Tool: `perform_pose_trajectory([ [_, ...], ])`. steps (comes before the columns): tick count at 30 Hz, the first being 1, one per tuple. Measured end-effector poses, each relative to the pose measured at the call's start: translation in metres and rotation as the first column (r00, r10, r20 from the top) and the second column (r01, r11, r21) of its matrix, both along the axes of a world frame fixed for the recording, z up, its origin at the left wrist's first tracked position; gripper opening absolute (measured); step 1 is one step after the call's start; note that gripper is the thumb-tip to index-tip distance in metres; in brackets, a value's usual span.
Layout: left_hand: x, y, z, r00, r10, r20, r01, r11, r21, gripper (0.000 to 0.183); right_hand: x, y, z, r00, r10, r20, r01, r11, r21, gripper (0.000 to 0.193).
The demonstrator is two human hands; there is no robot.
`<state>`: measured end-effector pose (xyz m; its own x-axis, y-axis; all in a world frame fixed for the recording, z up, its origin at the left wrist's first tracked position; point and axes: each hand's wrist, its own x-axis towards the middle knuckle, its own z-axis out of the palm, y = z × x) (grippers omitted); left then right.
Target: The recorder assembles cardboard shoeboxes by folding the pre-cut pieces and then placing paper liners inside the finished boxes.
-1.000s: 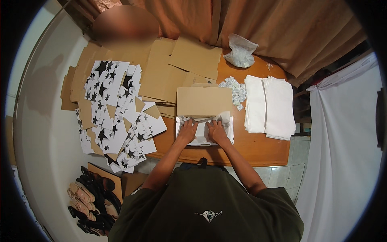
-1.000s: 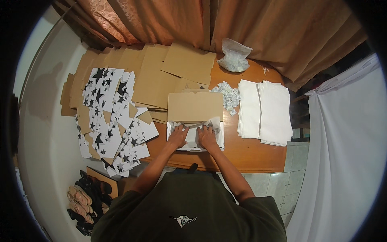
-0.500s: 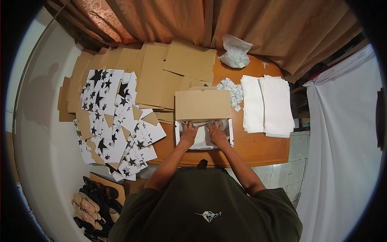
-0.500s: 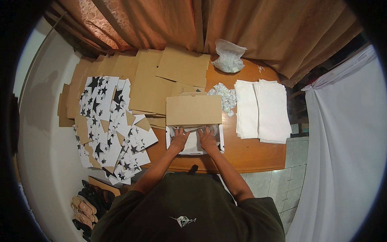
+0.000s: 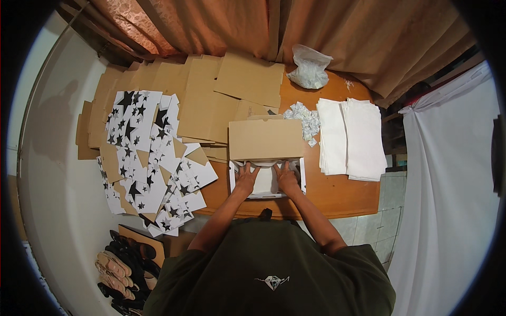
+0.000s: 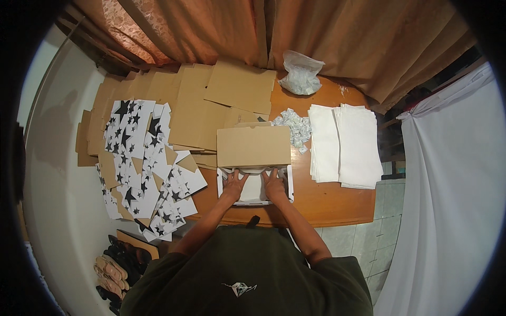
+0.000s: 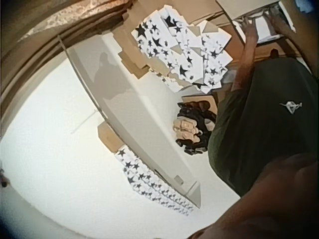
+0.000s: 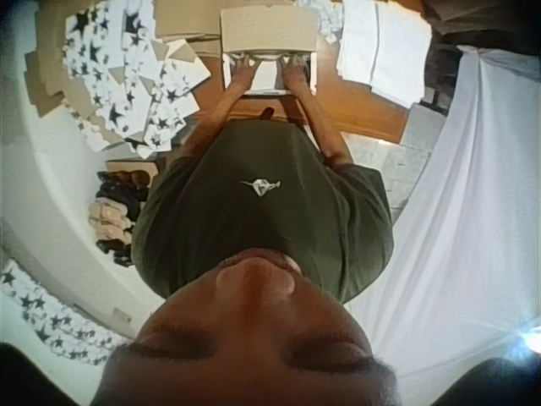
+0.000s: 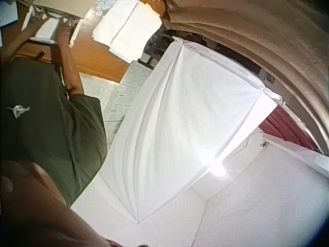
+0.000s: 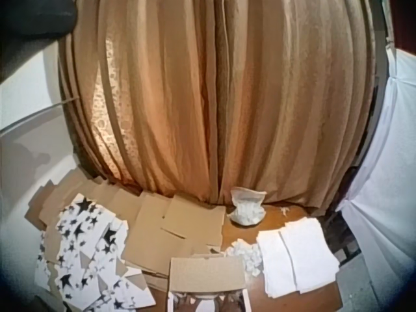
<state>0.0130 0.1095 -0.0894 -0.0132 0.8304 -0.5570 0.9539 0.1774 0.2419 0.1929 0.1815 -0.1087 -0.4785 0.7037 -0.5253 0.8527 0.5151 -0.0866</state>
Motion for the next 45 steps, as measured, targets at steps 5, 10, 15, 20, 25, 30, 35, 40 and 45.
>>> perform_pose_trajectory([
  [5, -0.002, 0.004, -0.001, 1.0, -0.01, -0.016, 0.01, 1.0, -0.021, 0.091, 0.001, 0.0, 0.001, 1.0, -0.005, -0.006, 0.005, 0.999, -0.034, 0.075],
  [10, -0.002, 0.006, -0.006, 0.996, -0.083, -0.035, 0.082, 0.996, -0.023, 0.09, -0.001, 0.009, -0.001, 0.999, 0.025, 0.041, -0.023, 0.998, -0.051, 0.083],
  [15, -0.007, 0.005, -0.002, 0.988, -0.144, 0.057, 0.142, 0.989, 0.038, 0.061, 0.008, 0.011, 0.009, 0.996, 0.0, -0.084, -0.02, 0.973, -0.229, 0.081],
  [20, -0.006, 0.015, 0.023, 0.914, 0.012, 0.407, -0.078, 0.986, 0.145, 0.04, 0.021, -0.004, 0.085, 0.789, -0.212, -0.577, 0.132, 0.975, -0.178, 0.056],
  [25, 0.029, 0.039, 0.077, 0.67, 0.031, 0.742, -0.316, 0.916, 0.247, 0.036, 0.067, 0.004, 0.127, 0.54, -0.411, -0.734, 0.264, 0.912, -0.316, 0.059],
  [30, 0.072, 0.055, 0.092, 0.53, 0.056, 0.846, -0.42, 0.884, 0.205, 0.037, 0.121, 0.02, 0.125, 0.533, -0.399, -0.746, 0.359, 0.905, -0.227, 0.059],
  [35, 0.123, 0.065, 0.104, 0.522, 0.088, 0.848, -0.456, 0.869, 0.191, 0.036, 0.163, 0.043, 0.113, 0.527, -0.421, -0.738, 0.347, 0.9, -0.265, 0.057],
  [40, 0.182, 0.078, 0.096, 0.538, 0.201, 0.818, -0.503, 0.856, 0.12, 0.037, 0.211, 0.073, 0.085, 0.571, -0.352, -0.741, 0.262, 0.934, -0.242, 0.055],
  [45, 0.224, 0.085, 0.061, 0.507, 0.319, 0.801, -0.58, 0.814, 0.043, 0.04, 0.229, 0.103, 0.063, 0.603, -0.343, -0.72, 0.193, 0.939, -0.285, 0.054],
])
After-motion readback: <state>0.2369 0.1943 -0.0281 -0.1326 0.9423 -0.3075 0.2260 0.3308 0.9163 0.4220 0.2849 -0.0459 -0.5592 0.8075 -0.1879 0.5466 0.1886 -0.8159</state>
